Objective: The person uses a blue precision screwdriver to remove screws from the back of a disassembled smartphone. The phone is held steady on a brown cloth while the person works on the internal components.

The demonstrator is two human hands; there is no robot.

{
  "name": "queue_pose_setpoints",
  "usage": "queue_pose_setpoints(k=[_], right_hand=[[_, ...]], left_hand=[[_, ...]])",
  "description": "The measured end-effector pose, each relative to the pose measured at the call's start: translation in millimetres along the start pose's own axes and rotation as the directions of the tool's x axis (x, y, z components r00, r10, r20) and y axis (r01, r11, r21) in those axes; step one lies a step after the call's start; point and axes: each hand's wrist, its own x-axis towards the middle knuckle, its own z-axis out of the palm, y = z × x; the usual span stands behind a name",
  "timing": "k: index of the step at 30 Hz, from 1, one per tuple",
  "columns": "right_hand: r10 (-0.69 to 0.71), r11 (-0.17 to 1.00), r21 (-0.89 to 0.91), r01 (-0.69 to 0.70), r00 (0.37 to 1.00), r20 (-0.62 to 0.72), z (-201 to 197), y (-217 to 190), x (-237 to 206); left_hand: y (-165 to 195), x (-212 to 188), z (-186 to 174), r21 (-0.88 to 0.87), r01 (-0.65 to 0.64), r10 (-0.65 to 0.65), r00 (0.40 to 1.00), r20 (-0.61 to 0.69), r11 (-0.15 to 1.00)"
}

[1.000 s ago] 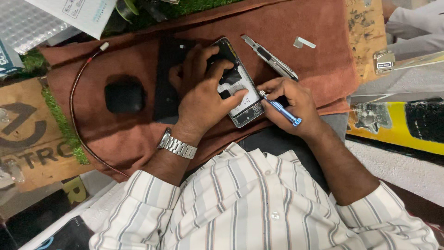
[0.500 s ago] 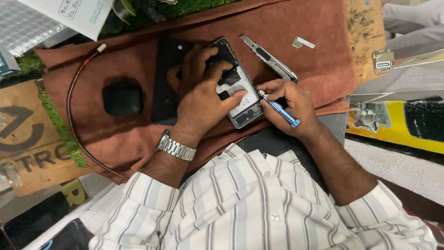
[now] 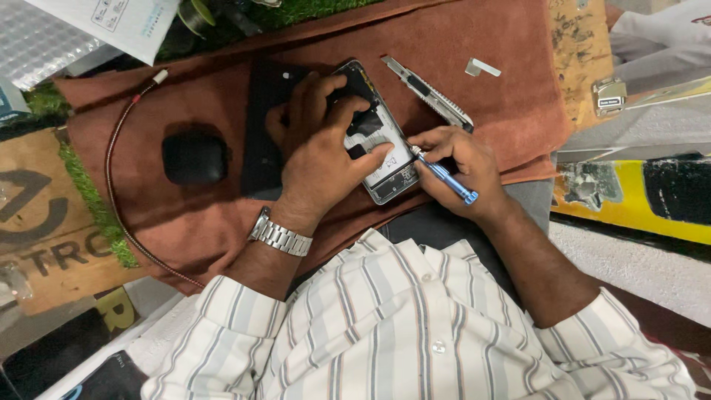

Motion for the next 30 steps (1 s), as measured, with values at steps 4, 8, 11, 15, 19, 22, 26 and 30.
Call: queue_pose_setpoints(k=[4,8,11,15,19,22,26,30], right_hand=[[0.074,0.997,-0.006,-0.074,0.997,-0.016,3,-2,0],[0.039,0.995,-0.085,-0.043,0.998,-0.053,6,-6,2],[-0.015,0.993,-0.119,0.005,0.997,-0.078,7,-9,4],[-0.075,0.979,-0.196,0.059,0.994,-0.075,12,-10,7],[-0.138,0.954,-0.274,0.119,0.989,-0.049,14,-12,5],[-0.172,0.947,-0.286,0.147,0.983,-0.063,14,-13,5],[-0.154,0.959,-0.253,0.125,0.983,-0.098,13,-13,5],[-0.147,0.96,-0.251,0.12,0.985,-0.094,13,-13,6]], left_hand=[[0,0,1,-0.007,-0.002,0.002,1.0,-0.002,1.0],[0,1,0,0.007,-0.002,0.002,1.0,-0.01,1.0],[1,1,-1,-0.006,0.007,-0.007,1.0,-0.007,1.0],[1,0,-2,-0.018,0.011,-0.011,1.0,0.0,1.0],[1,1,-2,-0.001,-0.006,0.006,1.0,-0.008,1.0],[1,1,-2,-0.017,-0.004,0.004,1.0,-0.008,1.0],[1,1,-3,-0.012,-0.004,0.004,1.0,-0.012,1.0],[1,0,-3,-0.014,-0.01,0.01,1.0,-0.015,1.0]])
